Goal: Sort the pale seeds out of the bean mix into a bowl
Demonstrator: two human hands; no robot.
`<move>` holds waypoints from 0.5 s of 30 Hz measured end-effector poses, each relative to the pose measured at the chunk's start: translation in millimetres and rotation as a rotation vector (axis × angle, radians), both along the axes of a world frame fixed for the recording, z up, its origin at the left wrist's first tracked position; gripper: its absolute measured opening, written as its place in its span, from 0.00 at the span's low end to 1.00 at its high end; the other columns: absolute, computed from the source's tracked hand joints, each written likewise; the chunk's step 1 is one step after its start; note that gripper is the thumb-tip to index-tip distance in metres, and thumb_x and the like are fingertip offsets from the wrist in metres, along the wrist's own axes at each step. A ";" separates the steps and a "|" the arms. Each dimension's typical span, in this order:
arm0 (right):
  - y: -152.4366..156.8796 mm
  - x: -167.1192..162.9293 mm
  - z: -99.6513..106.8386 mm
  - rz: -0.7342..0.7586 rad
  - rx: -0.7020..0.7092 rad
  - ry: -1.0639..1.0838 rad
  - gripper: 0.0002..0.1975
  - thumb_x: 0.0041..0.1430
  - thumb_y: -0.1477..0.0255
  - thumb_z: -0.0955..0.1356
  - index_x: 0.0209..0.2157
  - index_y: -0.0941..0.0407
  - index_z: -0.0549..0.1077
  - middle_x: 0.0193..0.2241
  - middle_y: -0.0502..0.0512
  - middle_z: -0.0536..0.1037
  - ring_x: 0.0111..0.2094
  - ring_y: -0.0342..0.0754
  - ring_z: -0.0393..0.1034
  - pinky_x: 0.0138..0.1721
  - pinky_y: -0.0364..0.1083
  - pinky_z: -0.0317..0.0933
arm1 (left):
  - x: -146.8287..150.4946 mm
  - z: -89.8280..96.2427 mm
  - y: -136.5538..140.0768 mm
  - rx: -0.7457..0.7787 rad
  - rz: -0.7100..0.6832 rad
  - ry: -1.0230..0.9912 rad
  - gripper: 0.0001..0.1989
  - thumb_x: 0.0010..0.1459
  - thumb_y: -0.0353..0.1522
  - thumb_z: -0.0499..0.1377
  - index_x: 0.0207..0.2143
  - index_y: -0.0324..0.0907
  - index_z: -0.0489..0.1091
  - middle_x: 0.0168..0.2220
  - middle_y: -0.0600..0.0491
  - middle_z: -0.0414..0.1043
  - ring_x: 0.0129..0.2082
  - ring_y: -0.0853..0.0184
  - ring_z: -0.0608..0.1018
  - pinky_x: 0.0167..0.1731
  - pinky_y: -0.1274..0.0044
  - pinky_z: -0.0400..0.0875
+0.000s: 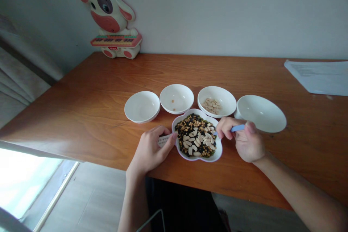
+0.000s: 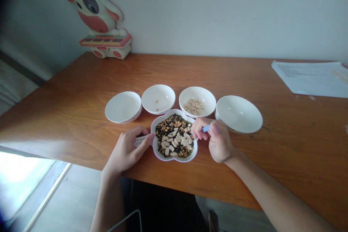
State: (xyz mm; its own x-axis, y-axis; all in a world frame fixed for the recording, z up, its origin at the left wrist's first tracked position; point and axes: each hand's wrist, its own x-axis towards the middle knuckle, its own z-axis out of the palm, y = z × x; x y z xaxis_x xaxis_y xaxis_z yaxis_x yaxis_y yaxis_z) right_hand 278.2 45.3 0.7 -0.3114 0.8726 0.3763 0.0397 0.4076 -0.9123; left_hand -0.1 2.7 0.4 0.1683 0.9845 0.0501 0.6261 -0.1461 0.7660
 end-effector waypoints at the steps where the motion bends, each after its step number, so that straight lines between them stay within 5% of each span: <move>1: 0.3 1.8 -2.5 0.008 0.026 -0.017 0.34 0.71 0.45 0.55 0.20 0.51 0.65 0.19 0.55 0.71 0.23 0.49 0.65 0.26 0.51 0.57 | 0.2 0.3 0.1 -0.001 0.000 0.001 0.20 0.71 0.45 0.57 0.31 0.42 0.74 0.29 0.54 0.77 0.28 0.67 0.77 0.32 0.76 0.67; 7: 4.0 10.7 -14.3 0.043 0.186 -0.088 0.29 0.74 0.51 0.54 0.25 0.51 0.69 0.22 0.54 0.71 0.25 0.50 0.67 0.28 0.51 0.58 | 0.3 0.7 -0.7 0.013 0.005 -0.002 0.19 0.70 0.44 0.58 0.31 0.42 0.74 0.29 0.54 0.78 0.28 0.67 0.77 0.32 0.76 0.68; 15: 5.0 17.9 -25.5 -0.005 0.108 -0.141 0.30 0.74 0.50 0.53 0.27 0.52 0.70 0.25 0.55 0.75 0.24 0.48 0.62 0.26 0.49 0.54 | 0.1 -1.2 -0.7 0.011 0.009 -0.005 0.18 0.70 0.44 0.58 0.32 0.42 0.74 0.29 0.54 0.78 0.28 0.68 0.77 0.32 0.77 0.67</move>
State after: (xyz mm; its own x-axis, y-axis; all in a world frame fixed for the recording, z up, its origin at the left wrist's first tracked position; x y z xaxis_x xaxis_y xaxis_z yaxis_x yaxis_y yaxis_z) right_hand 296.1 50.3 -24.8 -0.3639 0.8310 0.4208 0.1665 0.5025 -0.8484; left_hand 0.0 2.0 -0.7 0.1595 0.9852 0.0623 0.6233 -0.1494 0.7676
